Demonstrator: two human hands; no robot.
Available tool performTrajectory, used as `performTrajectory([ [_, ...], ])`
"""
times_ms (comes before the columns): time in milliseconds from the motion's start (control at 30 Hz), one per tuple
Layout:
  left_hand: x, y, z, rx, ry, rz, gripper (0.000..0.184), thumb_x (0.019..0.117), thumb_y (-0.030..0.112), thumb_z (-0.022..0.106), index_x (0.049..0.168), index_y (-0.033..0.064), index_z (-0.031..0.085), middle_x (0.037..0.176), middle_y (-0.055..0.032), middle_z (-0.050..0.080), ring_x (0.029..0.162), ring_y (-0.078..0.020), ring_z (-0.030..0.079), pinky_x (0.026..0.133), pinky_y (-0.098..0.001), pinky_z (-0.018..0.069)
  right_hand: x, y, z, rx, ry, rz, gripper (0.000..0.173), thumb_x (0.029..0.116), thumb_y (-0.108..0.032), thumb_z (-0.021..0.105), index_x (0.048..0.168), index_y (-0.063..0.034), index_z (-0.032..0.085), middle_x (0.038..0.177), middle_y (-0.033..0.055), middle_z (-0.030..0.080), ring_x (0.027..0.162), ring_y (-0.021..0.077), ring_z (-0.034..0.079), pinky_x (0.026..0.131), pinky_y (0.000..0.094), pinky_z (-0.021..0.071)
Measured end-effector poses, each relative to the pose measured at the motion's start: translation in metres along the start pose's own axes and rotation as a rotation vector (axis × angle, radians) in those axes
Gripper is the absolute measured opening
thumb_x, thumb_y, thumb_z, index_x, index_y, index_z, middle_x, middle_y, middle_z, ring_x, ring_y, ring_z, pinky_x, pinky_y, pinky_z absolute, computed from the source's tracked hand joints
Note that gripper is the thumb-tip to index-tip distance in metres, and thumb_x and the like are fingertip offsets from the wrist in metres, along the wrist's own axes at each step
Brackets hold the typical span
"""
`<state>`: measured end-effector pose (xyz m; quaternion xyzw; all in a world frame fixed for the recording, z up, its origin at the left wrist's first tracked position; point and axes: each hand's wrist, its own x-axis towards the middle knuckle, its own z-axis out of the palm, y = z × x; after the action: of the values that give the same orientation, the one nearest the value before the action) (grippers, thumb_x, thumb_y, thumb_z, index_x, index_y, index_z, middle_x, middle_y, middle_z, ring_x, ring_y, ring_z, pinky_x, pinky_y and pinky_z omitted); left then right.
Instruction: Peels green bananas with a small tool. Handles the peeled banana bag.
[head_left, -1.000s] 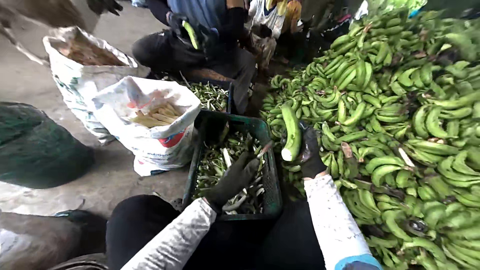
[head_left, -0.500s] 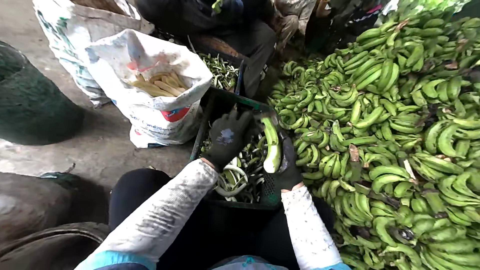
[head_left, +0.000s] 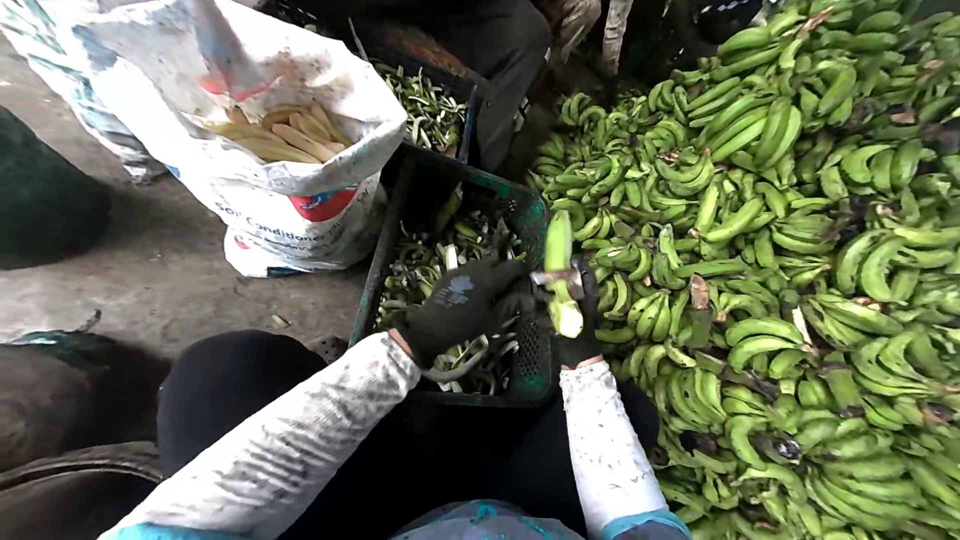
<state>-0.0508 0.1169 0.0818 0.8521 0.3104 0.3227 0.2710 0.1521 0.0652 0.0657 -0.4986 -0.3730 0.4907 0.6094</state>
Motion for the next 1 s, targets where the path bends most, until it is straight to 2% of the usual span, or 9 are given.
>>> performTrajectory([
  [100,0.015,-0.02,-0.019,0.167,0.204,-0.194,0.036,0.0974,0.031,0.067,0.128,0.0126,0.065,0.111,-0.0225,0.066,0.101,-0.0444,0.065,0.082,-0.0631,0.0528,-0.007,0.02,0.01,0.196,-0.105,0.205,0.036,0.1085,-0.039,0.038,0.112,-0.0151,0.064,0.084,-0.0003,0.067,0.068,0.0073,0.065,0.059,0.024,0.0569],
  [267,0.01,-0.023,-0.045,0.006,0.312,-0.148,0.042,0.1036,0.04,0.055,0.131,0.009,0.061,0.113,-0.0141,0.066,0.101,-0.0269,0.066,0.088,-0.0495,0.0553,0.001,0.017,0.009,0.208,-0.066,0.161,0.042,0.1082,-0.041,0.034,0.116,-0.0135,0.064,0.088,0.0043,0.07,0.068,0.0118,0.068,0.056,0.0282,0.0589],
  [367,-0.009,0.003,-0.019,-0.108,0.164,0.023,0.033,0.1029,0.032,0.057,0.125,0.009,0.066,0.11,-0.0075,0.069,0.099,-0.019,0.067,0.088,-0.0419,0.0572,-0.001,-0.007,0.015,-0.112,0.12,-0.112,0.032,0.1102,-0.035,0.038,0.132,-0.0201,0.056,0.105,-0.0052,0.066,0.088,0.0017,0.064,0.074,0.0233,0.057],
  [467,-0.02,0.015,0.004,-0.134,0.048,0.078,0.034,0.1004,0.033,0.059,0.126,0.0114,0.067,0.098,-0.004,0.066,0.086,-0.0155,0.066,0.076,-0.0373,0.0586,-0.004,-0.025,0.017,-0.545,0.227,-0.205,0.048,0.1064,-0.025,0.047,0.153,-0.0146,0.038,0.14,0.004,0.055,0.12,0.0089,0.056,0.1,0.0332,0.0508],
  [500,-0.018,0.016,0.005,-0.125,0.04,0.07,0.033,0.1006,0.033,0.06,0.125,0.0117,0.067,0.097,-0.0045,0.066,0.085,-0.0162,0.066,0.074,-0.0377,0.0586,-0.005,-0.026,0.016,-0.564,0.206,-0.2,0.05,0.1045,-0.022,0.052,0.152,-0.014,0.039,0.139,0.0052,0.056,0.119,0.0099,0.057,0.099,0.0339,0.0514],
  [600,-0.001,-0.005,-0.001,0.045,0.114,-0.023,0.037,0.0988,0.03,0.062,0.13,0.0111,0.065,0.105,-0.0145,0.068,0.093,-0.0319,0.068,0.078,-0.0528,0.0569,-0.007,-0.014,0.013,-0.221,-0.018,0.018,0.023,0.1059,-0.026,0.049,0.126,-0.0207,0.06,0.095,-0.0052,0.066,0.077,0.0004,0.062,0.065,0.02,0.0541],
  [667,0.009,-0.02,-0.013,0.134,0.173,-0.155,0.038,0.101,0.031,0.06,0.133,0.0119,0.063,0.11,-0.0201,0.067,0.099,-0.0402,0.066,0.082,-0.0597,0.0539,-0.005,-0.004,0.015,-0.022,-0.171,0.245,0.03,0.1095,-0.036,0.04,0.114,-0.017,0.063,0.08,-0.0021,0.064,0.062,0.0041,0.061,0.054,0.0205,0.0527],
  [800,0.016,-0.036,-0.024,0.095,0.291,-0.273,0.041,0.1042,0.039,0.055,0.134,0.0105,0.06,0.112,-0.0194,0.064,0.1,-0.0366,0.066,0.084,-0.0573,0.0541,-0.004,-0.004,0.017,0.177,-0.241,0.283,0.035,0.1091,-0.04,0.037,0.119,-0.019,0.064,0.091,0.0002,0.071,0.074,0.0074,0.069,0.061,0.0241,0.0593],
  [1000,-0.003,0.008,-0.004,-0.064,0.211,-0.049,0.045,0.1046,0.036,0.053,0.137,0.0065,0.06,0.116,-0.0143,0.066,0.102,-0.0256,0.067,0.088,-0.046,0.0568,0.014,-0.018,0.025,-0.122,0.216,-0.205,0.039,0.108,-0.045,0.041,0.142,-0.0261,0.048,0.118,-0.0034,0.063,0.099,0.0068,0.063,0.082,0.0316,0.057],
])
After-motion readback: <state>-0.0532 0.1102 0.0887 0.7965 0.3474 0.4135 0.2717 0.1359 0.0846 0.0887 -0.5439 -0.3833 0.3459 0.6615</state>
